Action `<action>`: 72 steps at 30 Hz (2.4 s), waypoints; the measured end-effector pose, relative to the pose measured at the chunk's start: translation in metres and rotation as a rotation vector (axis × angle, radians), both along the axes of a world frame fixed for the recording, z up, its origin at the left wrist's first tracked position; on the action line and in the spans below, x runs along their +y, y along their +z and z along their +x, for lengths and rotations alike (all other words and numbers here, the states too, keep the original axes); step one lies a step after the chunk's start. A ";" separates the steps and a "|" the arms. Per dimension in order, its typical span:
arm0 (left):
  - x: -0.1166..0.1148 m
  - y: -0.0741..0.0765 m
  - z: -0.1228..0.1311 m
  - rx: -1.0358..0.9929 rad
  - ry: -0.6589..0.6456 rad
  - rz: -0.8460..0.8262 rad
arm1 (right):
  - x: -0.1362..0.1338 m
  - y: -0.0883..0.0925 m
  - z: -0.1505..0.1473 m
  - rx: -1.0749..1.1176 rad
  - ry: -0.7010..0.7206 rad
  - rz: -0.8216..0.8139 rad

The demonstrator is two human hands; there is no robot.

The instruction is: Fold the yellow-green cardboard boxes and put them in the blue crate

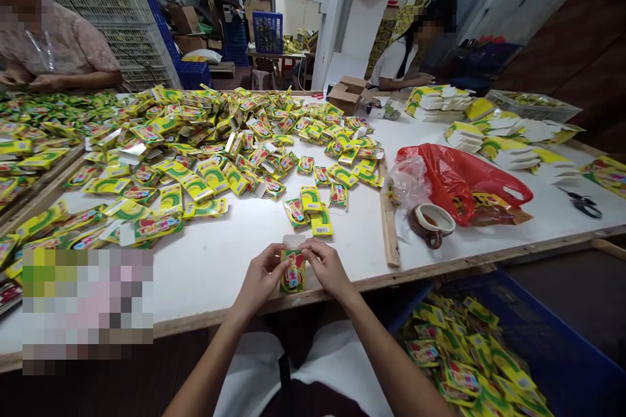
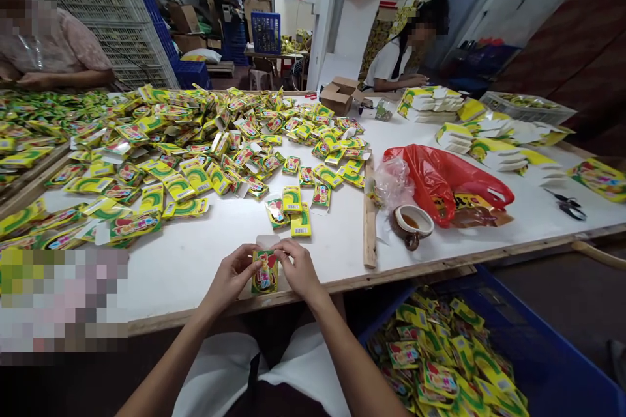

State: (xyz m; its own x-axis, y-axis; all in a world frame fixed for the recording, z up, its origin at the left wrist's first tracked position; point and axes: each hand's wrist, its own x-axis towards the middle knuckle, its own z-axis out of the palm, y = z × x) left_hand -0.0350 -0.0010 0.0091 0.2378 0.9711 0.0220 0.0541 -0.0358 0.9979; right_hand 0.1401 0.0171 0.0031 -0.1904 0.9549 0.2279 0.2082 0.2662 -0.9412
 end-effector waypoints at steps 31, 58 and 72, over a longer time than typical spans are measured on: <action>-0.014 -0.001 -0.004 0.006 0.205 0.044 | -0.034 0.052 0.051 -0.215 -0.179 0.006; -0.008 -0.015 -0.002 0.056 0.213 -0.072 | 0.141 0.011 0.005 -0.644 -0.335 0.150; -0.001 -0.004 0.013 -0.334 0.382 -0.076 | -0.022 0.011 -0.040 0.122 -0.157 -0.123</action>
State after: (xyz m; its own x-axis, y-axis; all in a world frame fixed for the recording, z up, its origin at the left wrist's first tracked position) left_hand -0.0221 -0.0021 0.0048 -0.1423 0.9891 -0.0376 -0.2732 -0.0027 0.9620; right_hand 0.1006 -0.0048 0.0136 -0.0149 0.9926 0.1202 0.1206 0.1212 -0.9853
